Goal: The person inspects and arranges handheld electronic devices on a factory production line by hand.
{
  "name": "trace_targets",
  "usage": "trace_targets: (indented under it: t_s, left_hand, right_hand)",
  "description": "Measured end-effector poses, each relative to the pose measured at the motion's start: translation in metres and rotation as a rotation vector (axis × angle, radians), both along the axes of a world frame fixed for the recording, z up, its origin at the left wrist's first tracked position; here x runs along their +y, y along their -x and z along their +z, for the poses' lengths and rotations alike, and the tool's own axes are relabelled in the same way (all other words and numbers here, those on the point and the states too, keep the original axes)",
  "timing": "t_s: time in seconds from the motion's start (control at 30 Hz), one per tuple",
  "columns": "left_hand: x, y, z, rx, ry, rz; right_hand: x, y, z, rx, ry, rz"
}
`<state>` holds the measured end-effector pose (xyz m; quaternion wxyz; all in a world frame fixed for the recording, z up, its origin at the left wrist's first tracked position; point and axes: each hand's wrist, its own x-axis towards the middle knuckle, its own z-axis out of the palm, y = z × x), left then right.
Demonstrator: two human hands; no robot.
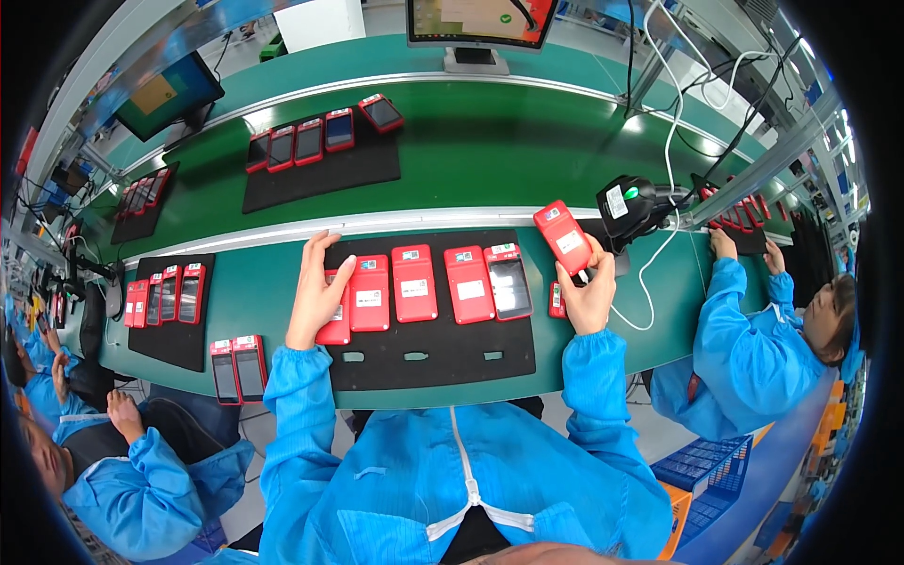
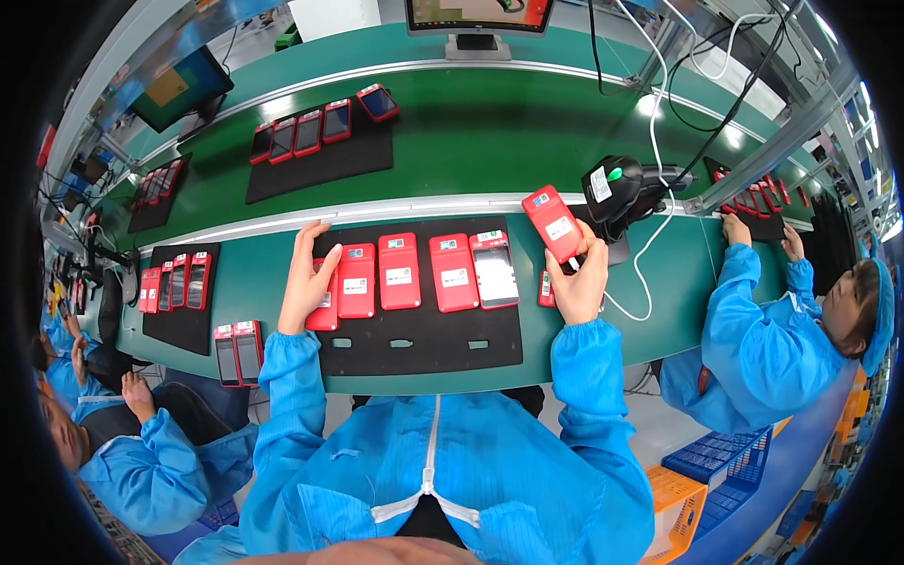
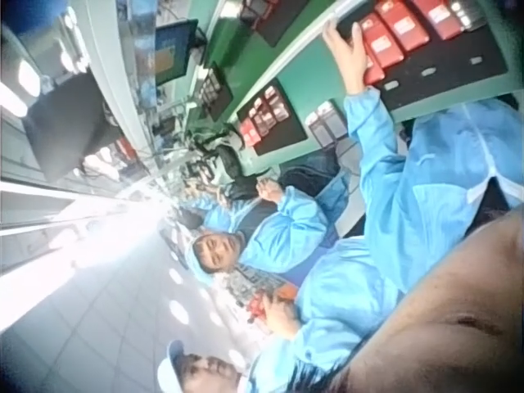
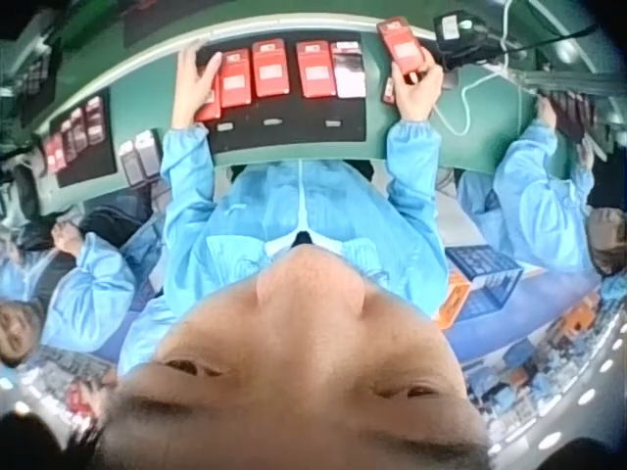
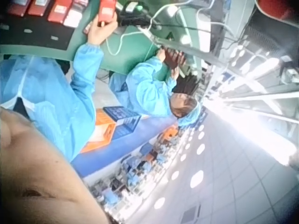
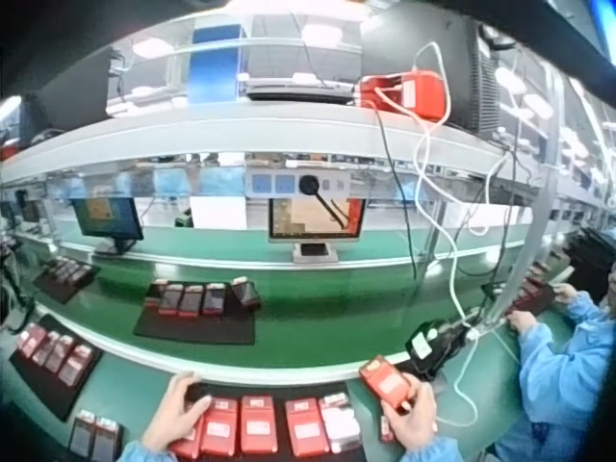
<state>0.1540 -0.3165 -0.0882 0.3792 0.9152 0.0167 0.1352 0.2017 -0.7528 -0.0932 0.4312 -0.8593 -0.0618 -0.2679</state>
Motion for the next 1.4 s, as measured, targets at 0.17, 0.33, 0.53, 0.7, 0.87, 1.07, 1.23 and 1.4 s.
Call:
trace_targets:
  t_s: [0.17,0.33,0.53,0.7,0.87,1.07,1.23,1.4]
  left_hand:
    - [-0.002,0.002,0.0,0.096,0.117,0.024]
    - [-0.002,0.002,-0.001,0.097,0.102,0.018]
    - [-0.002,0.003,-0.001,0.101,0.104,0.026]
    - [-0.002,0.002,-0.001,0.104,0.11,0.025]
    - [-0.001,0.002,-0.004,0.092,0.087,0.022]
    - [-0.001,0.001,-0.005,0.051,0.026,0.026]
    - [-0.017,0.005,0.02,-0.013,-0.114,0.004]
    - [-0.059,0.016,0.046,0.01,0.122,-0.406]
  right_hand:
    - [0.001,0.0,0.002,0.006,0.013,-0.003]
    - [0.001,0.001,0.003,0.013,-0.017,0.001]
    - [0.0,0.002,0.005,0.004,-0.036,-0.008]
    - [-0.002,0.002,0.004,0.014,-0.06,-0.023]
    - [-0.004,0.002,0.004,0.011,-0.105,-0.027]
    - [0.005,0.011,0.014,0.053,-0.111,0.2]
    - [0.03,0.024,0.023,0.121,-0.074,0.466]
    - [0.05,0.028,0.034,0.104,-0.025,0.682]
